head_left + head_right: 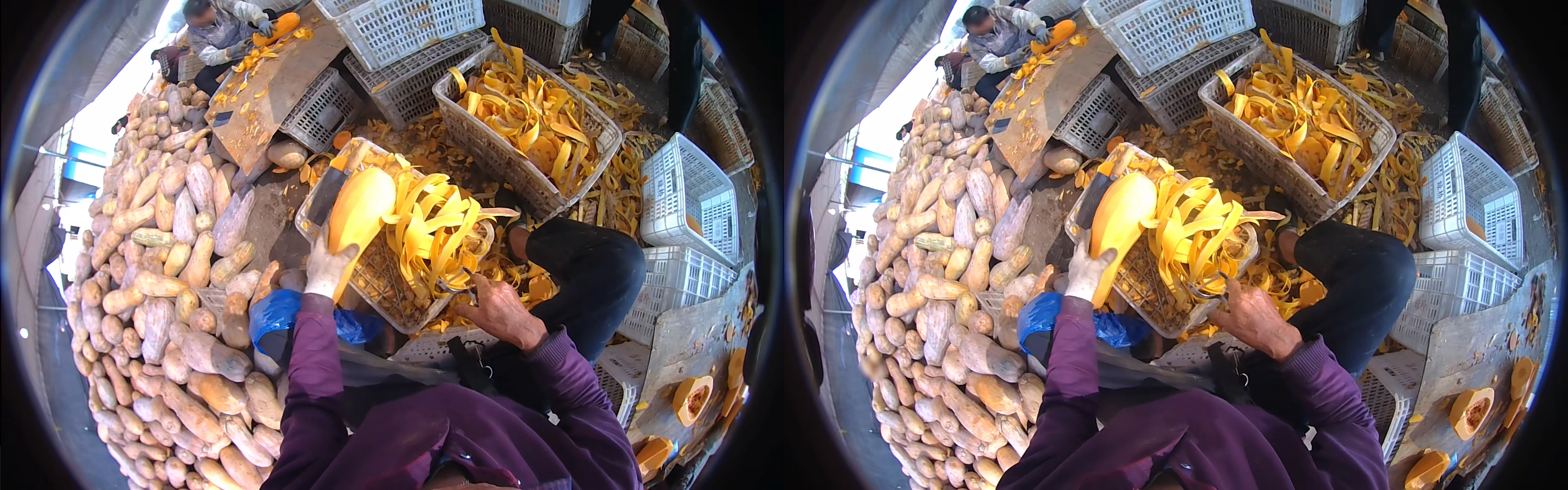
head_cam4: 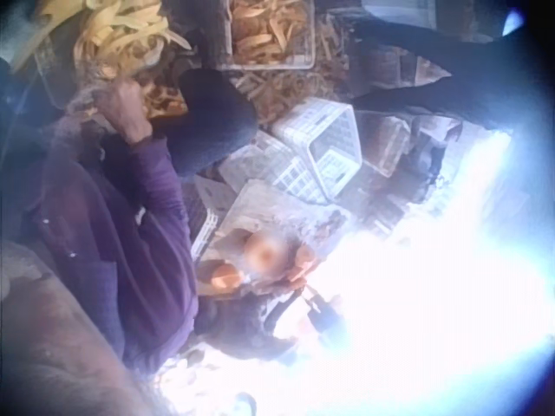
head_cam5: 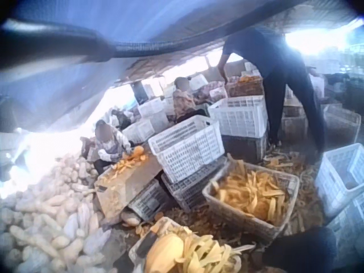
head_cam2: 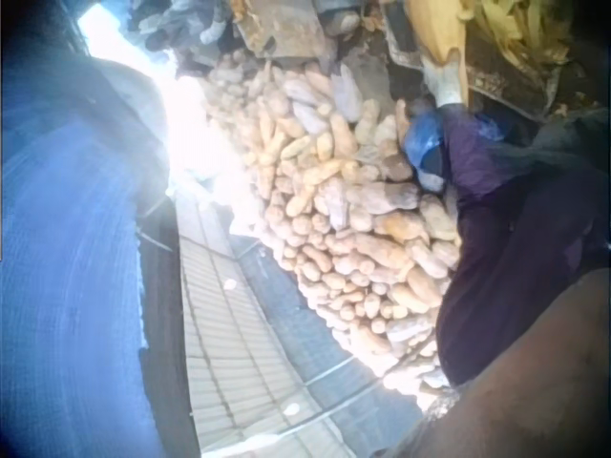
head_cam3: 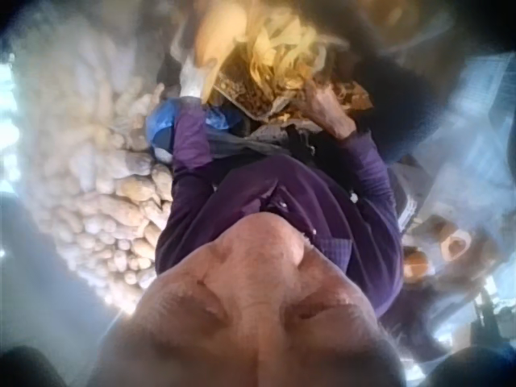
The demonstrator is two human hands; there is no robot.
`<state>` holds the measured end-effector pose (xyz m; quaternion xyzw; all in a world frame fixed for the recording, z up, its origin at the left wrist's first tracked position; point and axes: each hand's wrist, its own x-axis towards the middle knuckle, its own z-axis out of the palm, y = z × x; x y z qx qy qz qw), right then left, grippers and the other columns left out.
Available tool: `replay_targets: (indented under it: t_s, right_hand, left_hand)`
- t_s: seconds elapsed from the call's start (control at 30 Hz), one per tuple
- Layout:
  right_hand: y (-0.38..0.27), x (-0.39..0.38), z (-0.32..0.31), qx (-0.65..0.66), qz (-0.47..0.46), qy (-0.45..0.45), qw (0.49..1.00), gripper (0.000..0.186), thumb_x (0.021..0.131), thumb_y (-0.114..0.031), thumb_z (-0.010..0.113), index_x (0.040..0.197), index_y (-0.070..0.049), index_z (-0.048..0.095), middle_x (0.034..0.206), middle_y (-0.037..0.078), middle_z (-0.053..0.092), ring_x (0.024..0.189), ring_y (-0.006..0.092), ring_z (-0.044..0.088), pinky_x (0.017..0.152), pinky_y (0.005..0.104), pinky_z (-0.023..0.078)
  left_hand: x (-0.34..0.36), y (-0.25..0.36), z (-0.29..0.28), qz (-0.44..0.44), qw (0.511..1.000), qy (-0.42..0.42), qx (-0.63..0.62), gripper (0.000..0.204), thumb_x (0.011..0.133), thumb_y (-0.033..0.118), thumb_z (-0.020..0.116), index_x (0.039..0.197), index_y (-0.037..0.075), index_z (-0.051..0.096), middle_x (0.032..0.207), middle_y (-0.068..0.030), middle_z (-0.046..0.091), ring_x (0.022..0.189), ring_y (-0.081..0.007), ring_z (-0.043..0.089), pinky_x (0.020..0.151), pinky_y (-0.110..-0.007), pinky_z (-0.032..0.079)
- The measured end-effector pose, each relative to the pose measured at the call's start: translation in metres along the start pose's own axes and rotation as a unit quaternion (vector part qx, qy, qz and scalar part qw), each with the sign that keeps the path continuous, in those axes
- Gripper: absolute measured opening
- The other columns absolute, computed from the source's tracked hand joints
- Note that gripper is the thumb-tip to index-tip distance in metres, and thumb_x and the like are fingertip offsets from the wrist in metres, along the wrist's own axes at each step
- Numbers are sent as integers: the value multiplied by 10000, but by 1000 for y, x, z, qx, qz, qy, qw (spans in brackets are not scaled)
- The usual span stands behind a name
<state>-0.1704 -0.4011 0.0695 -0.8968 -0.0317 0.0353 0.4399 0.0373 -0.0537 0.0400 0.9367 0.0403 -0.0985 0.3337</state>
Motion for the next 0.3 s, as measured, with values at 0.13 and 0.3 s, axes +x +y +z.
replay_targets:
  t_s: [0.13, 0.3]
  right_hand:
    - [21, -1, -5, -6, 65, -9, 998, 436, 822, -179, 803, 1059, 138, 620, 689, 287, 644, 723, 476, 693, 692, 519, 568]
    - [28, 1, -14, -4, 85, 90, 992, 349, 863, -208, 781, 1051, 56, 650, 741, 284, 692, 726, 481, 714, 668, 538, 577]
  left_hand:
    - [78, 30, -1, -1, 984, -80, -161, 1043, 832, 489, 883, 1617, -26, 428, 1583, -295, 518, 1462, -396, 524, 1230, -418, 389]
    - [89, 98, 25, 69, 986, -104, 113, 937, 925, 555, 795, 1643, 64, 446, 1535, -225, 586, 1464, -304, 538, 1225, -367, 361]
